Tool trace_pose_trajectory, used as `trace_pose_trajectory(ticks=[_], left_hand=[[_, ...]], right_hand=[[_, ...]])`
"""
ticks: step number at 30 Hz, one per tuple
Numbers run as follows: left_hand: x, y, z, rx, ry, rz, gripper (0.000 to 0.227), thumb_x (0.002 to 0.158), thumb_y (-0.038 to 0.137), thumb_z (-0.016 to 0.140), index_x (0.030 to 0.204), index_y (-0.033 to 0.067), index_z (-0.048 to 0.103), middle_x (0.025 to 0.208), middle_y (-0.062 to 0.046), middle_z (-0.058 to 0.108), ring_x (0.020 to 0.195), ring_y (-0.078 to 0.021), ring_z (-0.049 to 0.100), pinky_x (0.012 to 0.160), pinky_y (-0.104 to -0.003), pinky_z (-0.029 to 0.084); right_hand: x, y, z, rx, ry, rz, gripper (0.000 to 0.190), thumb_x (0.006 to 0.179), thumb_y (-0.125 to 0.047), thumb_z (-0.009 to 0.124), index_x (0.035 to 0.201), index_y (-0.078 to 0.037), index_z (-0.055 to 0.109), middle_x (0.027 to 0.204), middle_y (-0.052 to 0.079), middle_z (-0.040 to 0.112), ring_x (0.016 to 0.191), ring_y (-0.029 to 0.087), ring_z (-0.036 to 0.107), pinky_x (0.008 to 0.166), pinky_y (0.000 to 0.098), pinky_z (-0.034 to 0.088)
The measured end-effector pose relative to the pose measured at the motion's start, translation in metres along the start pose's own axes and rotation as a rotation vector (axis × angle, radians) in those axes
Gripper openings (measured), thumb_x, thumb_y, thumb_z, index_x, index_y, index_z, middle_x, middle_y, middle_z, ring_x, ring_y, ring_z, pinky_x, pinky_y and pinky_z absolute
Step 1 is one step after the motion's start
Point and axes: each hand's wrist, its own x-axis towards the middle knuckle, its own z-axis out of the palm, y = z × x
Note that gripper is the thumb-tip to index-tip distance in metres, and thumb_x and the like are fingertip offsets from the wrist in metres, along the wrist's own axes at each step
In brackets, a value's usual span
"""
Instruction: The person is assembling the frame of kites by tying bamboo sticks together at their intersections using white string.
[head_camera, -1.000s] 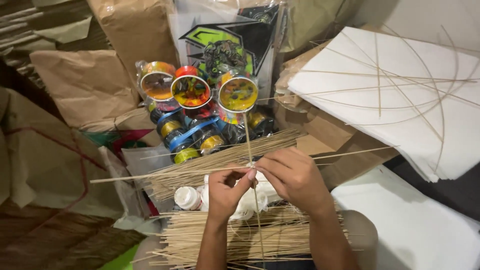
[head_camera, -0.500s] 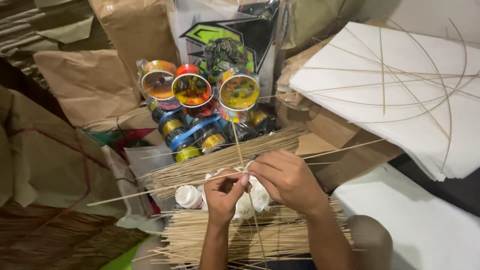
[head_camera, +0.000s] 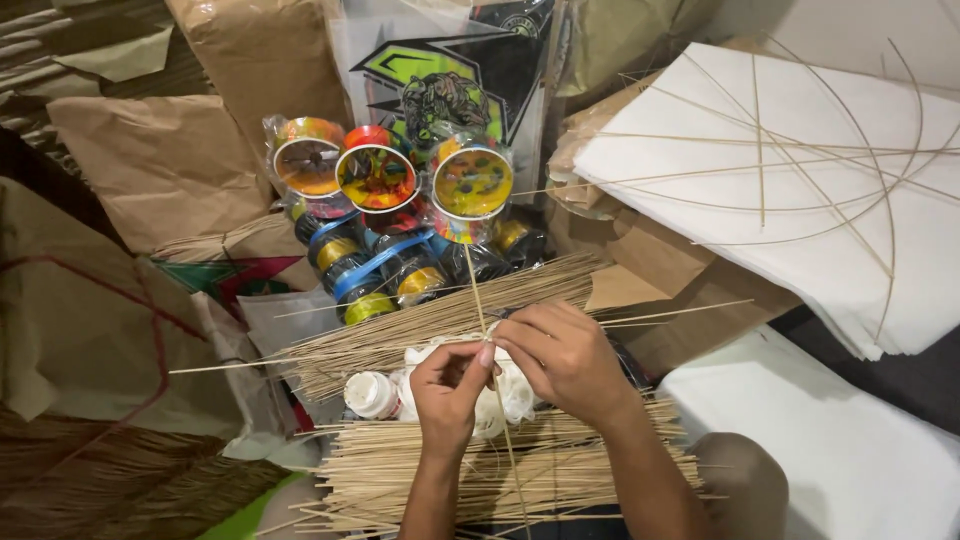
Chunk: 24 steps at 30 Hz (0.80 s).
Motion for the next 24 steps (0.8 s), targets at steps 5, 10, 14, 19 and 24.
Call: trace_pose_trajectory(ticks=[5, 10, 14, 19, 24], left_hand=[[0.010, 0.019, 0.008, 0.020, 0.012, 0.005, 0.014, 0.088, 0.015, 0.078, 0.091, 0.0015, 0.076, 0.066, -0.010, 0.073, 0.054, -0.0129, 0.064, 0.053, -0.025, 0.054], [0.008, 0.043, 0.015, -0.006, -0.024, 0.038, 0.013, 0.090, 0.016, 0.077, 0.092, 0.0030, 0.074, 0.066, -0.008, 0.072, 0.051, -0.0125, 0.063, 0.051, -0.024, 0.052], [-0.016, 0.018, 0.000, 0.000, 0.025, -0.061, 0.015, 0.087, 0.014, 0.079, 0.094, 0.0008, 0.077, 0.068, -0.010, 0.073, 0.057, -0.0130, 0.063, 0.054, -0.024, 0.052], [-0.043, -0.042, -0.023, -0.024, 0.103, -0.211, 0.014, 0.085, 0.011, 0.080, 0.093, -0.0008, 0.077, 0.067, -0.011, 0.072, 0.058, -0.0133, 0.059, 0.056, -0.026, 0.049], [-0.055, -0.081, -0.030, -0.055, 0.047, -0.268, 0.015, 0.087, 0.010, 0.079, 0.094, -0.0027, 0.075, 0.068, -0.015, 0.072, 0.059, -0.0150, 0.060, 0.055, -0.027, 0.050]], right_hand=[[0.017, -0.006, -0.013, -0.066, 0.014, -0.031, 0.005, 0.098, -0.006, 0.067, 0.098, -0.002, 0.069, 0.093, 0.010, 0.069, 0.082, 0.027, 0.066, 0.072, 0.0380, 0.050], [0.027, -0.015, -0.029, -0.112, 0.003, -0.049, 0.004, 0.099, -0.004, 0.066, 0.098, -0.002, 0.069, 0.092, 0.009, 0.067, 0.081, 0.026, 0.064, 0.069, 0.0364, 0.046], [0.000, -0.011, -0.010, -0.045, -0.074, -0.027, 0.005, 0.093, -0.005, 0.073, 0.097, -0.002, 0.073, 0.089, 0.011, 0.071, 0.078, 0.024, 0.066, 0.068, 0.0359, 0.053], [-0.045, -0.005, 0.024, 0.067, -0.170, 0.085, 0.008, 0.094, -0.005, 0.067, 0.099, -0.004, 0.073, 0.090, 0.009, 0.070, 0.081, 0.024, 0.066, 0.073, 0.0383, 0.051], [-0.080, 0.002, 0.040, 0.070, -0.183, 0.180, 0.007, 0.096, -0.006, 0.065, 0.100, -0.006, 0.071, 0.095, 0.008, 0.068, 0.088, 0.026, 0.061, 0.077, 0.0387, 0.042]])
